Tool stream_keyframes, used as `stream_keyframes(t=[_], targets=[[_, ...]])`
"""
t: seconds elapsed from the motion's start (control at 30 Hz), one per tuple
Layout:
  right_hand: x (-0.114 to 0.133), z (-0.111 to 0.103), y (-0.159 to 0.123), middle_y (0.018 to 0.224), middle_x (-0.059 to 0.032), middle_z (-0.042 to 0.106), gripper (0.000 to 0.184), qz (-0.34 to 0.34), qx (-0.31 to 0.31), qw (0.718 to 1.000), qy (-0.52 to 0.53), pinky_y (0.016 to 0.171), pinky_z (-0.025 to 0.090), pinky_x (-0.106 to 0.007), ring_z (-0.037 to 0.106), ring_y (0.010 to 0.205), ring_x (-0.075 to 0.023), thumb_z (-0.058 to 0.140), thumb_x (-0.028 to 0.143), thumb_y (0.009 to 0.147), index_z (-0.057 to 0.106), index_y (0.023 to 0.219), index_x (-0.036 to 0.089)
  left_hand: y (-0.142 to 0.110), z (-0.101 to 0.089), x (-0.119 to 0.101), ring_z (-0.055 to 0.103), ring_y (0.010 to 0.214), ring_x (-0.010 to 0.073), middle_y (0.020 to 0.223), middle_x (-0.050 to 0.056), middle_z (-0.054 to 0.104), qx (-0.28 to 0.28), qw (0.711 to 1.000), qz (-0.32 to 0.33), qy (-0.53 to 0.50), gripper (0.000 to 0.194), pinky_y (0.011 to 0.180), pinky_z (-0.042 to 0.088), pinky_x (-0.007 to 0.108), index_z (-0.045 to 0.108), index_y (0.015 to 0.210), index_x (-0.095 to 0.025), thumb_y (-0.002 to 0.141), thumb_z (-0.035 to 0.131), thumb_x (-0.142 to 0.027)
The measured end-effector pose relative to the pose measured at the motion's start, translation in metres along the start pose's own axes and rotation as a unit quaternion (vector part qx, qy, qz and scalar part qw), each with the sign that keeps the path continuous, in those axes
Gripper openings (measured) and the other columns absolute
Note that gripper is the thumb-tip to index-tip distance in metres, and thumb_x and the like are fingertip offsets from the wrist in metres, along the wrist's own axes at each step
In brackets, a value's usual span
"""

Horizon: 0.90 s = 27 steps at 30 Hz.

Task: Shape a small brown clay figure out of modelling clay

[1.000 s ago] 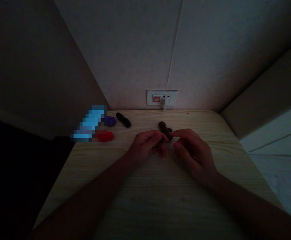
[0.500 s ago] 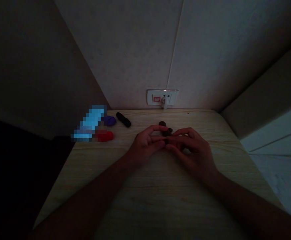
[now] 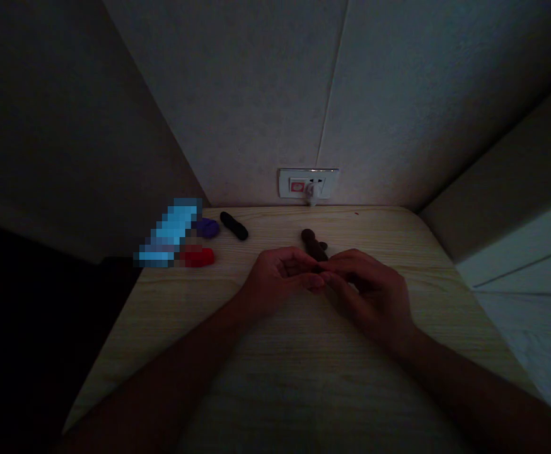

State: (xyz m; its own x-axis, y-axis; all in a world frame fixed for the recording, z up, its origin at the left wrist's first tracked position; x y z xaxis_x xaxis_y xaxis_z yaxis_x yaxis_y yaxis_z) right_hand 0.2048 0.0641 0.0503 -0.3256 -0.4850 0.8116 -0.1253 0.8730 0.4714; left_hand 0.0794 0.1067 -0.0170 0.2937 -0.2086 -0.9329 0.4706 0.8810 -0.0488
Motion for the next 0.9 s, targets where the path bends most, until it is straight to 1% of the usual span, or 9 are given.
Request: stream_keyframes(t=[0.07,0.13,0.23,0.33,0.5,0.63,0.7,0.8,0.9], targets=[[-0.008,0.002,0.001,0.087,-0.0046,0.073,0.009,0.040,0.004,0.998,0.041,0.062,0.055,-0.030,0.068,0.076,-0.0181,0.073,0.020,0.090,0.080,0.093,0.025,0.000,0.000,-0.002,0.074,0.064,0.0167,0.070,0.003,0.078,-0.001,1.000,0.008,0.011,0.024,0.067,0.060,0.029,0.075,0.081,-0.014,0.068,0.092,-0.026],[-0.018,0.005,0.000,0.080,-0.0028,0.072,0.006,0.091,0.006,0.992,0.084,0.055,0.052,-0.027,0.066,0.068,-0.0157,0.074,0.022,0.089,0.080,0.091,0.024,-0.001,-0.001,-0.002,0.074,0.061,0.0173,0.067,0.003,0.078,0.000,1.000,0.006,0.022,0.024,0.065,0.061,0.030,0.076,0.082,-0.014,0.071,0.090,-0.030],[-0.030,0.010,-0.004,0.068,0.0001,0.069,0.007,0.158,0.004,0.978,0.138,0.044,0.043,-0.023,0.057,0.052,-0.0118,0.076,0.028,0.087,0.077,0.092,0.023,-0.001,0.001,0.000,0.073,0.059,0.0179,0.066,0.004,0.077,0.012,1.000,-0.006,0.023,0.028,0.063,0.061,0.031,0.076,0.081,-0.014,0.074,0.088,-0.038],[-0.034,0.012,-0.008,0.063,0.0013,0.067,0.013,0.191,-0.006,0.969,0.159,0.042,0.043,-0.022,0.055,0.048,-0.0107,0.079,0.032,0.085,0.074,0.091,0.021,-0.002,0.004,0.002,0.073,0.059,0.0180,0.067,0.005,0.077,0.028,0.999,-0.013,0.010,0.029,0.062,0.061,0.030,0.077,0.081,-0.013,0.077,0.086,-0.040],[-0.030,0.013,-0.007,0.063,0.0017,0.069,0.016,0.184,-0.003,0.970,0.159,0.043,0.047,-0.022,0.060,0.048,-0.0115,0.079,0.034,0.086,0.071,0.091,0.021,-0.002,0.004,0.004,0.073,0.062,0.0176,0.070,0.006,0.078,0.040,0.999,-0.014,-0.017,0.027,0.063,0.060,0.029,0.078,0.087,-0.013,0.081,0.083,-0.038],[-0.024,0.011,-0.003,0.075,-0.0027,0.078,0.018,0.146,0.009,0.980,0.135,0.056,0.057,-0.028,0.072,0.063,-0.0174,0.082,0.035,0.084,0.075,0.094,0.023,0.000,0.002,-0.003,0.070,0.063,0.0139,0.068,0.003,0.076,0.025,0.999,0.022,0.020,0.024,0.065,0.056,0.025,0.077,0.080,-0.014,0.081,0.084,-0.037],[-0.022,0.006,-0.002,0.078,-0.0035,0.078,0.015,0.128,-0.001,0.986,0.103,0.055,0.057,-0.029,0.072,0.064,-0.0177,0.083,0.036,0.083,0.078,0.092,0.025,0.000,0.000,-0.005,0.069,0.063,0.0133,0.068,0.003,0.075,0.011,0.999,0.033,0.038,0.023,0.066,0.056,0.025,0.077,0.079,-0.014,0.080,0.084,-0.036],[-0.020,0.001,-0.001,0.080,-0.0039,0.077,0.015,0.110,-0.022,0.990,0.081,0.051,0.055,-0.028,0.069,0.062,-0.0170,0.084,0.039,0.082,0.081,0.089,0.026,0.001,-0.003,-0.004,0.070,0.063,0.0152,0.069,0.003,0.076,-0.005,0.999,0.027,0.036,0.024,0.066,0.057,0.028,0.076,0.080,-0.015,0.077,0.085,-0.037],[-0.026,0.003,-0.003,0.075,-0.0029,0.076,0.016,0.131,-0.024,0.986,0.099,0.049,0.052,-0.027,0.067,0.058,-0.0159,0.084,0.039,0.081,0.080,0.088,0.025,0.001,-0.004,-0.004,0.070,0.064,0.0156,0.070,0.002,0.075,-0.012,0.999,0.028,0.044,0.021,0.067,0.057,0.028,0.075,0.079,-0.016,0.077,0.085,-0.034]])
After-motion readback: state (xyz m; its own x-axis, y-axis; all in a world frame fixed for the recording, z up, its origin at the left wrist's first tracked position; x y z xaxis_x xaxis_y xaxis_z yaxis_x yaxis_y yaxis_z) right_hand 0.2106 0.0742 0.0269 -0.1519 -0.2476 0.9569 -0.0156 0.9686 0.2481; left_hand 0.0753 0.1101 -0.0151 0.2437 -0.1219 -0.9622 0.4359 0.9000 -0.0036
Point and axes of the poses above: each hand's wrist, its own y-axis towards the middle knuckle, its own z-axis out of the palm, x = y × z, the point moved 10 cm from there along y, towards the middle knuckle
